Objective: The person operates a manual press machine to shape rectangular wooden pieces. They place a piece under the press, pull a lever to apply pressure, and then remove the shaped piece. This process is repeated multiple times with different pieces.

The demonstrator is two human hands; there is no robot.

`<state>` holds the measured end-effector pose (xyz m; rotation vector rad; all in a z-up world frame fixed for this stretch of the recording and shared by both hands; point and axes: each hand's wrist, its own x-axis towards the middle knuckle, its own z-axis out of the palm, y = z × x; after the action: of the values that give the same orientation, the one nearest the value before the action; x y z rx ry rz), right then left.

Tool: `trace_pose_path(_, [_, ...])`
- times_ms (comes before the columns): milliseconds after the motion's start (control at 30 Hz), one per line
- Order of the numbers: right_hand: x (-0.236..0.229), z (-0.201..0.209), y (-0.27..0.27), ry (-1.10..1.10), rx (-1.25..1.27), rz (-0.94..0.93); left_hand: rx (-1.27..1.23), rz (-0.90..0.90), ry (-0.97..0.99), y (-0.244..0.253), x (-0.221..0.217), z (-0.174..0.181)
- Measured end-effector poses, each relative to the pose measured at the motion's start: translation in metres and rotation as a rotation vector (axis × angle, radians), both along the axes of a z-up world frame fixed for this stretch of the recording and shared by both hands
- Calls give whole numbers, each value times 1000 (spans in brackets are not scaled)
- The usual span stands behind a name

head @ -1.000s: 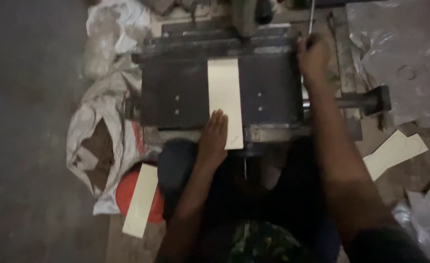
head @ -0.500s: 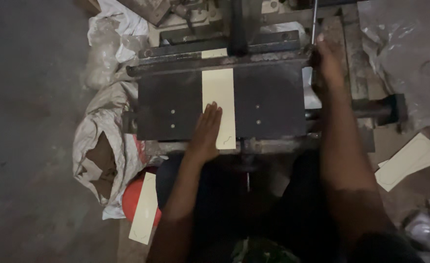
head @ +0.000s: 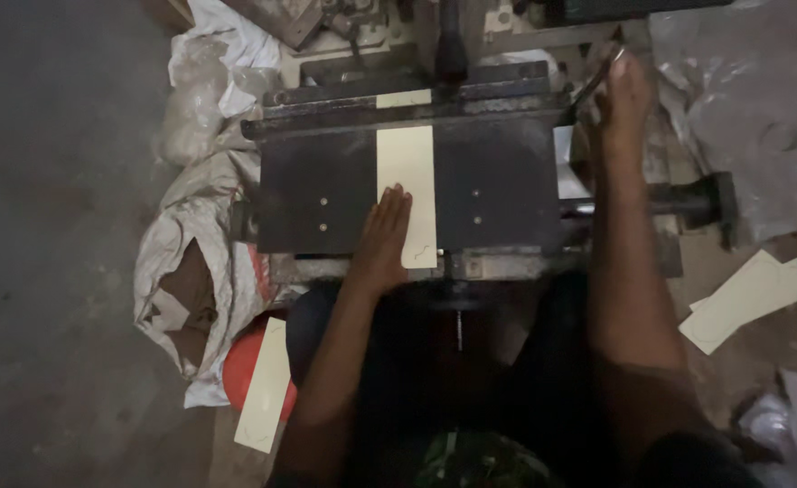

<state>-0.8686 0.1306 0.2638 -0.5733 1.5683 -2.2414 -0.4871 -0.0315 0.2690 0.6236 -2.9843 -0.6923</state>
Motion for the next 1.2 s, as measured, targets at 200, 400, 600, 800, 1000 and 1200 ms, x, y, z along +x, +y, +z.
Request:
trace_pose_path(200, [23,-54,25,-51,106,-224,-67,-52,84,-1,9,-13])
trace_pose_path(400, [62,-30,14,-77,41,-319,-304,-34,-137,1,1,0])
trace_pose_path(600, [171,-52,81,-11,18,-363,-15,-114,-114,-18,1,19])
trace_pose_path(800, [325,-172,123,-289,626,295,160,-52,858,1,-44,93])
trace_pose_path(1000, [348,-243,74,-350,672,716,185,-76,1341,-1,-156,179])
trace_pose_path(1200, [353,-229,46,-378,491,899,-168,58,1456,-31,-172,222])
